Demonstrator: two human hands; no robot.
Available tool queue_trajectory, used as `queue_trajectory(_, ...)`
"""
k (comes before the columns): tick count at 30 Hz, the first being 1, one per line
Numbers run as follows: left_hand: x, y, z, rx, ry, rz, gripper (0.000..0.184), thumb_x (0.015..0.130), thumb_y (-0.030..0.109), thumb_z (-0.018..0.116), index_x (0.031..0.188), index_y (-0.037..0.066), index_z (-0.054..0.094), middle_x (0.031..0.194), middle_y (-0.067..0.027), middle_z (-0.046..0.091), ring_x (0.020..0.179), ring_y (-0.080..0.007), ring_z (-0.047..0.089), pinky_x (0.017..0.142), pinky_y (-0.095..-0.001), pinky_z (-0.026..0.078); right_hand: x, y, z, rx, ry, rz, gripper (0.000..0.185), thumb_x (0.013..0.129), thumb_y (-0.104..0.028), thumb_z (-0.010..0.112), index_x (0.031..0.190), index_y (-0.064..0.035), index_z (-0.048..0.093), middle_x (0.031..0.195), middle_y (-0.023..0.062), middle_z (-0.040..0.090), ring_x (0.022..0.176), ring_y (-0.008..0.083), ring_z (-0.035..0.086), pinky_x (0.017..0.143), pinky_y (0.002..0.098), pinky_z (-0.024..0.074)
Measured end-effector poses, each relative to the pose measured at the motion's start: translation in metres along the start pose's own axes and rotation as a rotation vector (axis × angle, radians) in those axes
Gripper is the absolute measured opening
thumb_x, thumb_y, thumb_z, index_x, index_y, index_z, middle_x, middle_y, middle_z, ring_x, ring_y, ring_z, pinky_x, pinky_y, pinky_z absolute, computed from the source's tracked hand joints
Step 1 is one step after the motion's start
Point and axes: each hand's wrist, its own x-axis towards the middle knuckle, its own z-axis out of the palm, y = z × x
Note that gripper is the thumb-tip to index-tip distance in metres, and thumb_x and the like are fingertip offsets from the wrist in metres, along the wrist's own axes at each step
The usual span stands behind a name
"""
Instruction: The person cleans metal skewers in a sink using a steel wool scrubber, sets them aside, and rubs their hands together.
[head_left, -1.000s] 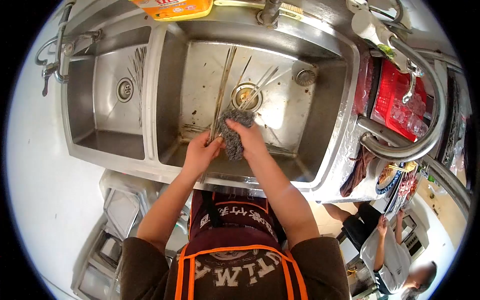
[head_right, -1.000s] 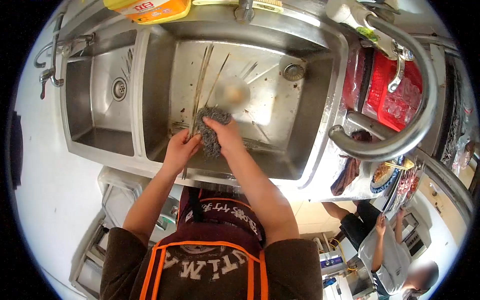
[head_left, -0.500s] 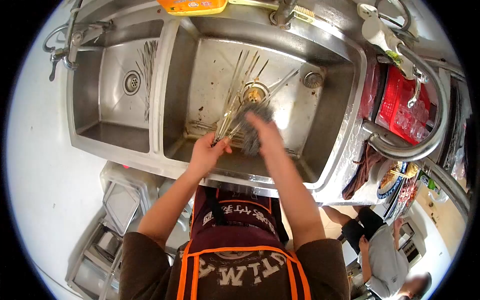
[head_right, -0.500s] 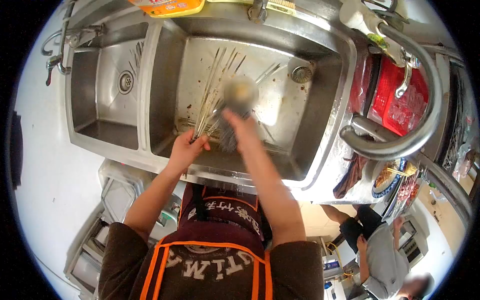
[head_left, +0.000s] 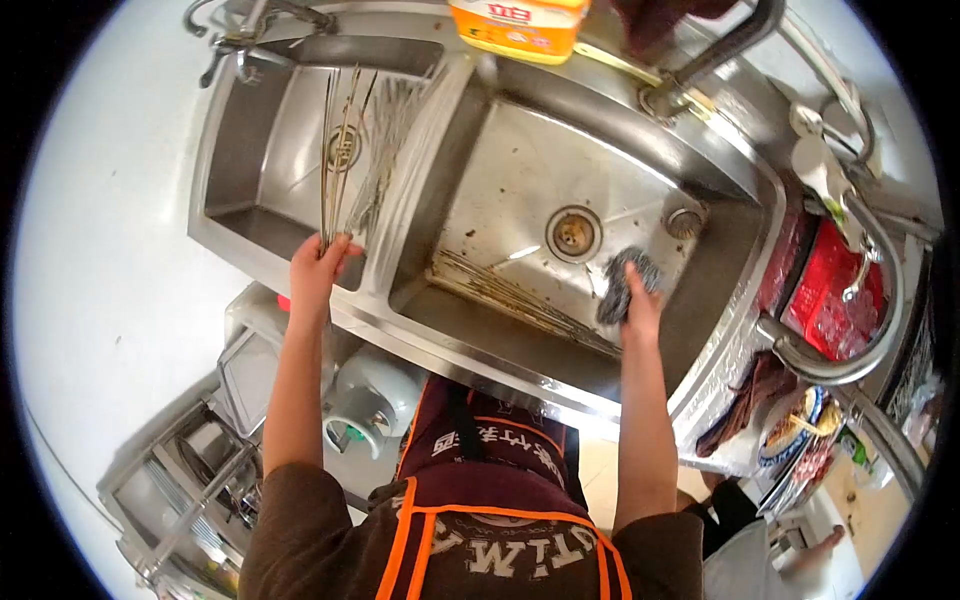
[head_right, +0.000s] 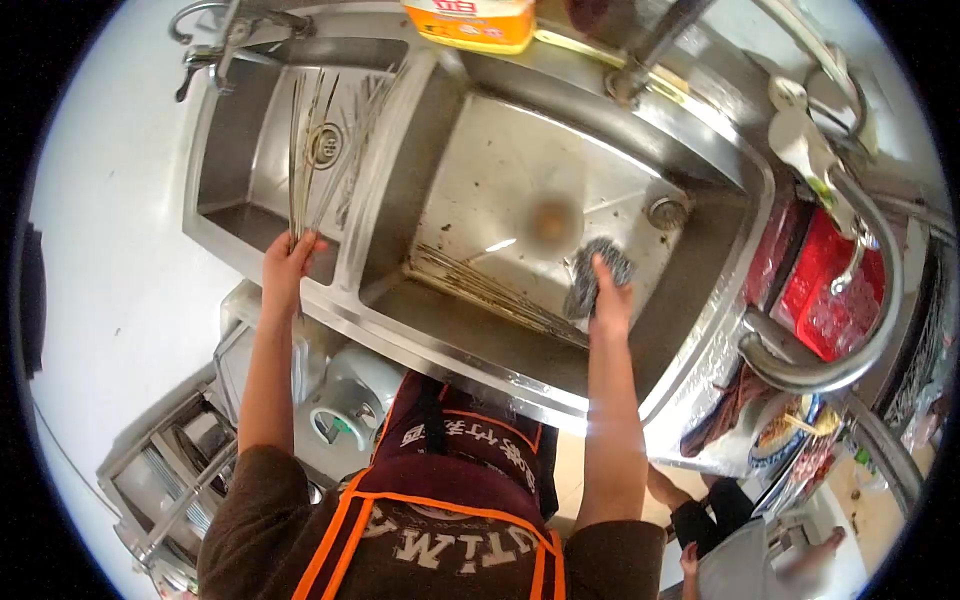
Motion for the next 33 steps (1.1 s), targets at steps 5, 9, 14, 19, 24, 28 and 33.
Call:
queue_trajectory(5,0.061,-0.034,-0.003,-0.149,0.039,0.023,0.020,0.089,0.021,0.049,0.090,0.003,0.058,0.074,-0.0052,0.064,0.053,-0.0038,0.045,0.045,-0.0185,0.030,-0.006,0.051,-0.010,-0.126,-0.070,0.045,0.036,0.079,-0.018,0.065,0.108,-0.0025,0.053,0.096,0.0076,0.061,0.086,0.0180,0.059,0.070,0.0317,0.0501)
queue_trajectory(9,0.079,-0.045,0.005,-0.157,0.097,0.012,0.019,0.089,0.020,0.047,0.095,0.004,0.056,0.077,-0.0057,0.065,0.062,-0.0056,0.056,0.046,-0.0181,0.034,-0.018,0.039,-0.008,-0.132,-0.112,0.061,0.033,0.079,-0.018,0.065,0.106,-0.0033,0.054,0.095,0.0066,0.061,0.085,0.0179,0.060,0.069,0.0314,0.0503)
queue_trajectory(14,0.104,-0.081,-0.007,-0.066,0.236,0.169,0.018,0.088,0.019,0.050,0.094,0.004,0.057,0.080,-0.0062,0.064,0.064,-0.0074,0.057,0.050,-0.0178,0.038,-0.032,0.027,0.001,-0.090,-0.124,0.150,0.040,0.076,-0.014,0.067,0.110,0.0001,0.050,0.101,0.0109,0.059,0.088,0.0199,0.058,0.075,0.0321,0.0481)
queue_trajectory(19,0.047,-0.007,0.005,-0.267,0.115,0.032,0.014,0.086,0.016,0.054,0.087,0.004,0.060,0.077,-0.0036,0.064,0.060,-0.0028,0.049,0.048,-0.0166,0.035,-0.049,0.030,0.027,-0.036,-0.258,0.180,0.040,0.077,-0.016,0.066,0.110,-0.0009,0.049,0.101,0.0099,0.058,0.088,0.0198,0.057,0.074,0.0317,0.0482)
queue_trajectory(24,-0.032,0.038,0.076,-0.412,-0.295,-0.168,0.013,0.083,0.016,0.058,0.080,0.004,0.062,0.075,-0.0023,0.064,0.054,-0.0016,0.043,0.046,-0.0150,0.031,-0.080,0.010,0.077,0.157,-0.502,0.325,0.043,0.077,-0.015,0.066,0.113,-0.0010,0.045,0.104,0.0094,0.055,0.093,0.0200,0.055,0.076,0.0341,0.0484)
queue_trajectory(28,-0.062,0.023,0.134,-0.275,-0.454,-0.100,0.015,0.083,0.012,0.056,0.072,0.001,0.058,0.056,0.0024,0.050,0.050,-0.0034,0.043,0.045,-0.0187,0.031,-0.088,0.009,0.100,0.232,-0.581,0.283,0.038,0.076,-0.007,0.065,0.109,-0.0002,0.048,0.097,0.0087,0.059,0.086,0.0188,0.058,0.073,0.0337,0.0493)
queue_trajectory(33,-0.073,0.001,0.164,-0.235,-0.566,-0.076,0.018,0.083,0.011,0.055,0.069,0.001,0.058,0.055,0.0030,0.049,0.048,-0.0033,0.041,0.044,-0.0199,0.030,-0.074,0.015,0.081,0.121,-0.459,0.197,0.030,0.074,-0.006,0.067,0.100,0.0014,0.054,0.088,0.0088,0.061,0.076,0.0192,0.060,0.068,0.0313,0.0498)
